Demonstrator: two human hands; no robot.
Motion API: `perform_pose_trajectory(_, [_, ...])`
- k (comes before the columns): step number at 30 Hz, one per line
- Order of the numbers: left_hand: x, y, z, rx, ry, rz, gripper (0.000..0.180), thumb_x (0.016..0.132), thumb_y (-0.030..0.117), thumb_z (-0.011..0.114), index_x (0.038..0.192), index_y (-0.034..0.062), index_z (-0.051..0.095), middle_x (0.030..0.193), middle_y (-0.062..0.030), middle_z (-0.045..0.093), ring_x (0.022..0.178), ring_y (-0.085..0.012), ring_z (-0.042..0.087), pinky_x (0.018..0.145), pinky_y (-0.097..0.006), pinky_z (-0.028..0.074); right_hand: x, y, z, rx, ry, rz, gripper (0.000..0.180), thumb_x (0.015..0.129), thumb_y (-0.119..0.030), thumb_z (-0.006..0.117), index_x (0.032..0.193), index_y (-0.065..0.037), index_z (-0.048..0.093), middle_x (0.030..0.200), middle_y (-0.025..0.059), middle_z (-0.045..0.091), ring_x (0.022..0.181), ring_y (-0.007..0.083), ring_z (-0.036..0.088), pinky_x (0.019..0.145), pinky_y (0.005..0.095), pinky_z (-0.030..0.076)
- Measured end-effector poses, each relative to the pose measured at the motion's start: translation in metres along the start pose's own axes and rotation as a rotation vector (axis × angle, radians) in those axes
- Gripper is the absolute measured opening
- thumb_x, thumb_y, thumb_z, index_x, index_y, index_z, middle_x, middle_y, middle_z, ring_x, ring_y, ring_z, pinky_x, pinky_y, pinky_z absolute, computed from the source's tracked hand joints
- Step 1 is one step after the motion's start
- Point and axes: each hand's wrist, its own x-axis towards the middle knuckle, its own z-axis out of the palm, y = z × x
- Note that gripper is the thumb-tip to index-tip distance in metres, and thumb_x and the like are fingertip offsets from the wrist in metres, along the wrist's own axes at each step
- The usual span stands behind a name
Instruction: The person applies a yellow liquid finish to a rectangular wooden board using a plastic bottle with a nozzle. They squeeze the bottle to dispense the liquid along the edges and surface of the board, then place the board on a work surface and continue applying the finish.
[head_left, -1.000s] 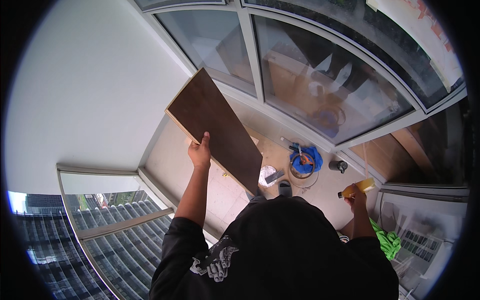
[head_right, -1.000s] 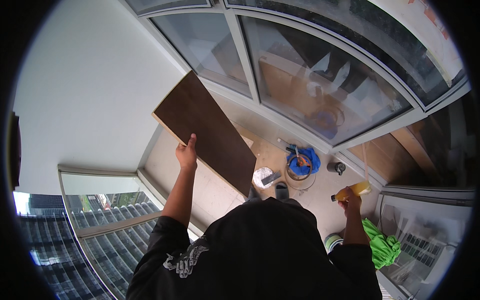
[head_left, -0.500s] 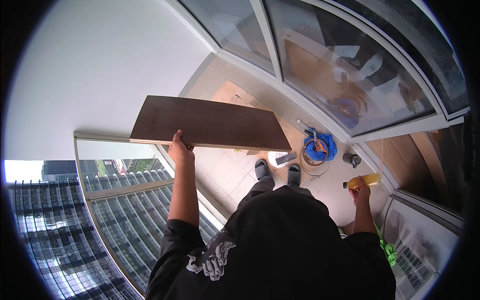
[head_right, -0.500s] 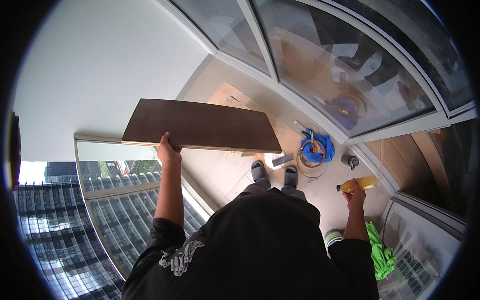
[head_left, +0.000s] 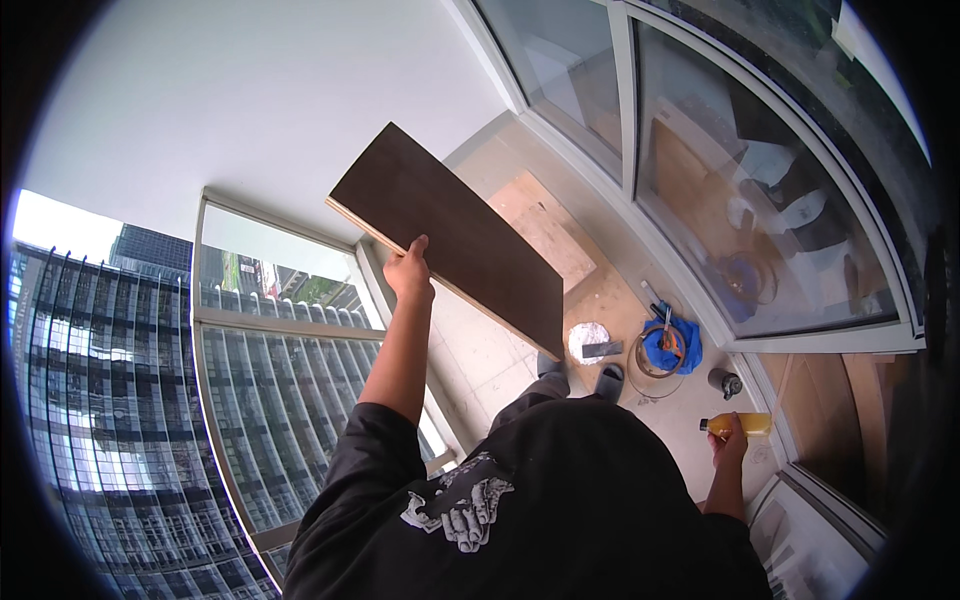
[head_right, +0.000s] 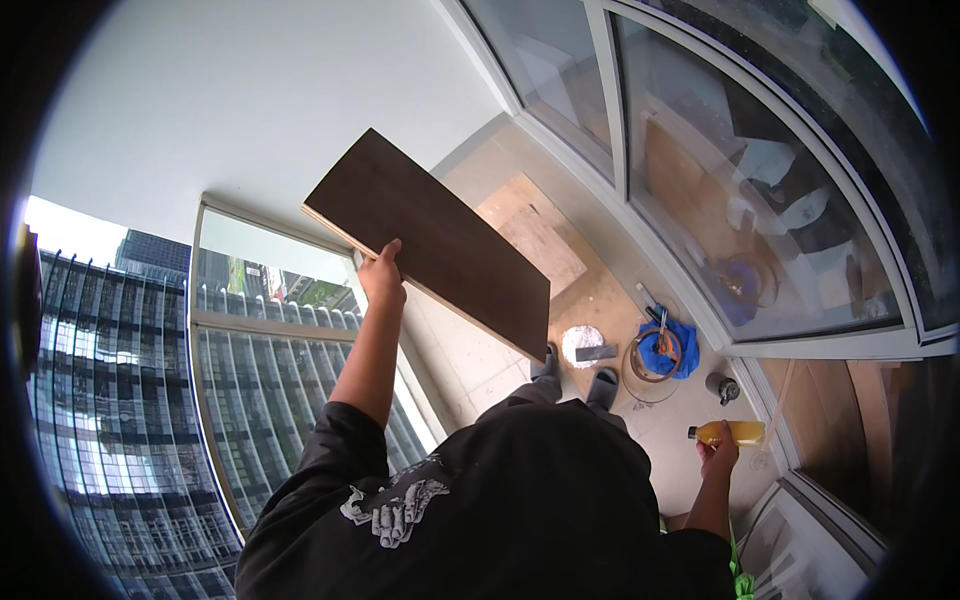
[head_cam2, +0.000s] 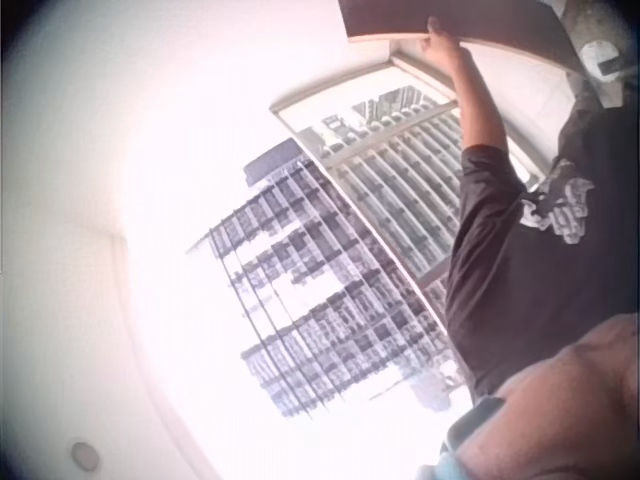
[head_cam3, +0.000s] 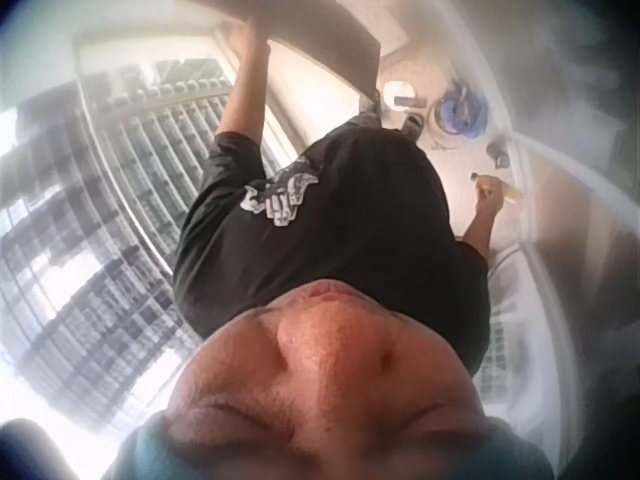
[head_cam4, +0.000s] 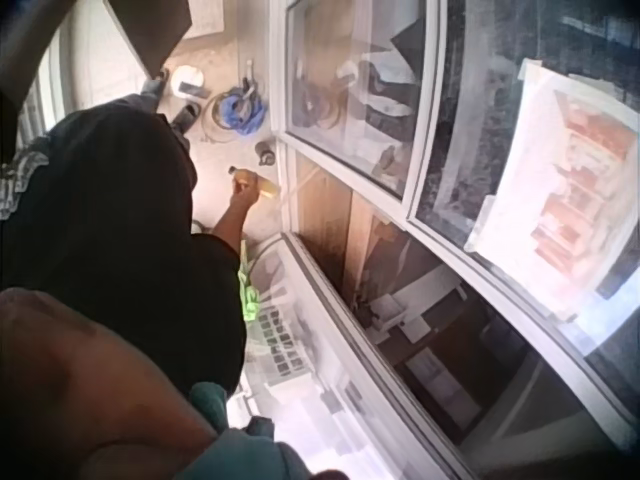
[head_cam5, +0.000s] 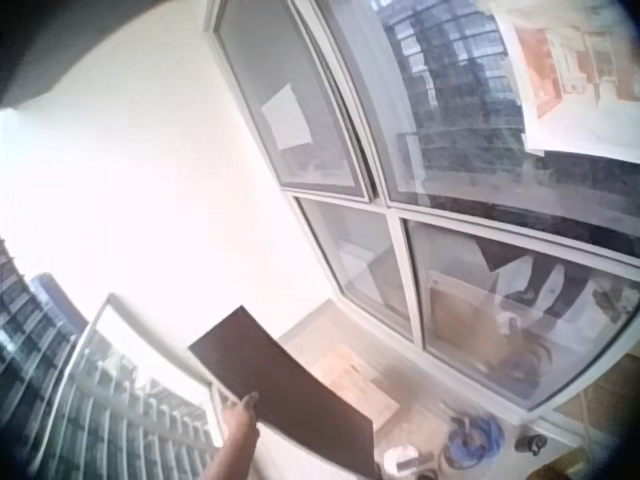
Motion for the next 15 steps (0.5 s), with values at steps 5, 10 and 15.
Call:
perform_pose_trajectory(5, [0.007, 0.016, -0.006, 0.128, -0.069, 0.075, 0.021, 0.078, 0.013, 0.079, 0.092, -0.0029, 0.073, 0.082, -0.0042, 0.071, 0.071, -0.0122, 0.061, 0.068, -0.030, 0.050, 0.005, -0.009, 0.007, 0.003, -0.015, -0.003, 0.036, 0.090, -0.038, 0.073, 0.110, -0.010, 0.060, 0.088, 0.0071, 0.066, 0.062, 0.0206, 0.066, 0.047, 0.0272, 0.057])
perform_pose_trajectory(10, [-0.007, 0.046, -0.017, 0.427, -0.139, 0.219, 0.026, 0.081, 0.025, 0.080, 0.088, -0.0003, 0.074, 0.071, -0.0040, 0.069, 0.063, -0.0108, 0.060, 0.063, -0.030, 0.050, 0.005, -0.018, 0.009, 0.010, -0.105, 0.050, 0.036, 0.091, -0.043, 0.070, 0.109, -0.014, 0.061, 0.087, 0.0043, 0.067, 0.067, 0.0189, 0.067, 0.050, 0.0274, 0.055])
perform_pose_trajectory(15, [-0.048, 0.105, -0.030, 0.663, -0.300, 0.285, 0.029, 0.082, 0.029, 0.079, 0.089, 0.0010, 0.075, 0.067, -0.0071, 0.068, 0.060, -0.0134, 0.061, 0.062, -0.031, 0.051, 0.013, -0.024, 0.010, 0.052, -0.081, 0.113, 0.038, 0.087, -0.050, 0.072, 0.104, -0.018, 0.062, 0.084, -0.0011, 0.067, 0.066, 0.0149, 0.065, 0.048, 0.0252, 0.047])
